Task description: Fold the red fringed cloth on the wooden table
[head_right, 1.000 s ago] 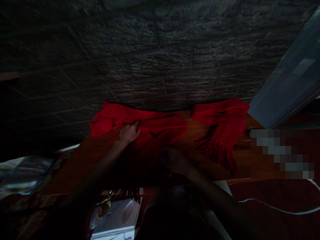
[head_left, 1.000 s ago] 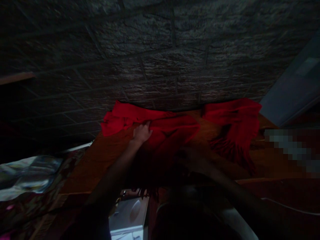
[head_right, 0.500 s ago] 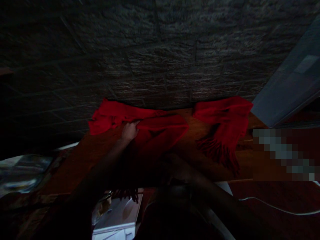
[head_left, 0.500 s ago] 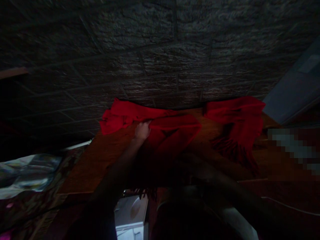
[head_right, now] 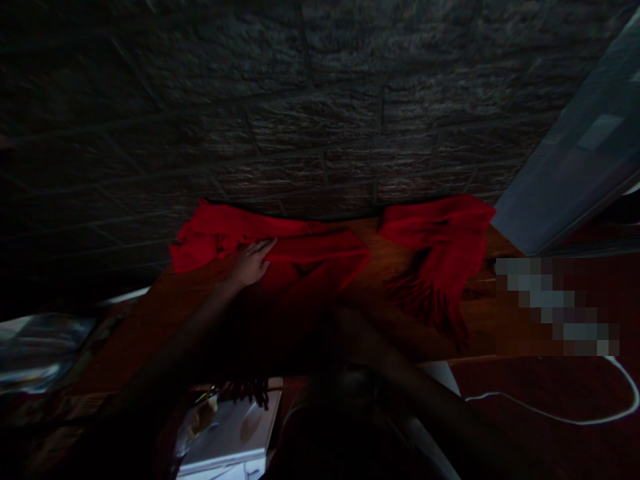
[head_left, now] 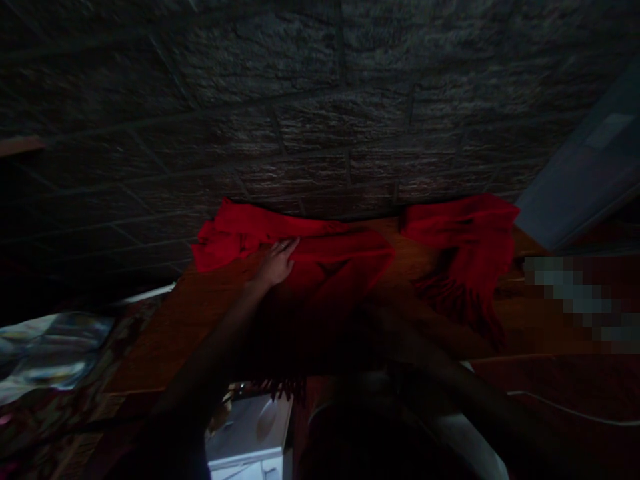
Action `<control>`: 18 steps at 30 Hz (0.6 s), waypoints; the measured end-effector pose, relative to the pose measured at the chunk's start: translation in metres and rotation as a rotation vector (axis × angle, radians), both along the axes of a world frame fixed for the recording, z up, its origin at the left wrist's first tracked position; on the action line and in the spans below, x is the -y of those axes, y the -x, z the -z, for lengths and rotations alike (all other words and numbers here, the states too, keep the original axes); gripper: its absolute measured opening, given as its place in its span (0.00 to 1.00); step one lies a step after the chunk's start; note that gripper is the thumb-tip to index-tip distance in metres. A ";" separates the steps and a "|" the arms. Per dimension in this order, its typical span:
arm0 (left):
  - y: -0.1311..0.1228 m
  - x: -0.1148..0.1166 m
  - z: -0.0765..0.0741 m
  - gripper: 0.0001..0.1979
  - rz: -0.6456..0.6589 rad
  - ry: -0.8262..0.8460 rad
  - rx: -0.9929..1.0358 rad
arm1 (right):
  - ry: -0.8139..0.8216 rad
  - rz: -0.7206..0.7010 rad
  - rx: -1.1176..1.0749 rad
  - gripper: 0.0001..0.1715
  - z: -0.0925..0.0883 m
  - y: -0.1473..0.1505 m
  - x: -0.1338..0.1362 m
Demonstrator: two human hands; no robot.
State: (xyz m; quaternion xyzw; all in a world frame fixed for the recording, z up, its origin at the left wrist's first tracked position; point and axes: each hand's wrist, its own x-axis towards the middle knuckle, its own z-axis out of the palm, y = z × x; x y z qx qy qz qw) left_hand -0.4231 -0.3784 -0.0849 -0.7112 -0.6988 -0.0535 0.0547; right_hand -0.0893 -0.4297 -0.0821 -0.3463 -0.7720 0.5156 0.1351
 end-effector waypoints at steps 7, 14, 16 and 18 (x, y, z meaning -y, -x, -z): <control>0.005 0.006 0.006 0.33 -0.086 0.026 0.031 | -0.233 -0.067 0.070 0.15 -0.003 -0.006 -0.006; 0.011 0.005 0.019 0.28 -0.098 -0.115 0.212 | -0.741 0.344 0.516 0.33 -0.023 0.002 -0.084; 0.010 0.005 0.020 0.29 -0.081 -0.127 0.207 | -0.843 0.319 0.627 0.38 -0.020 0.014 -0.107; 0.007 0.006 0.020 0.29 -0.074 -0.125 0.186 | -0.868 0.269 0.688 0.39 -0.012 0.024 -0.123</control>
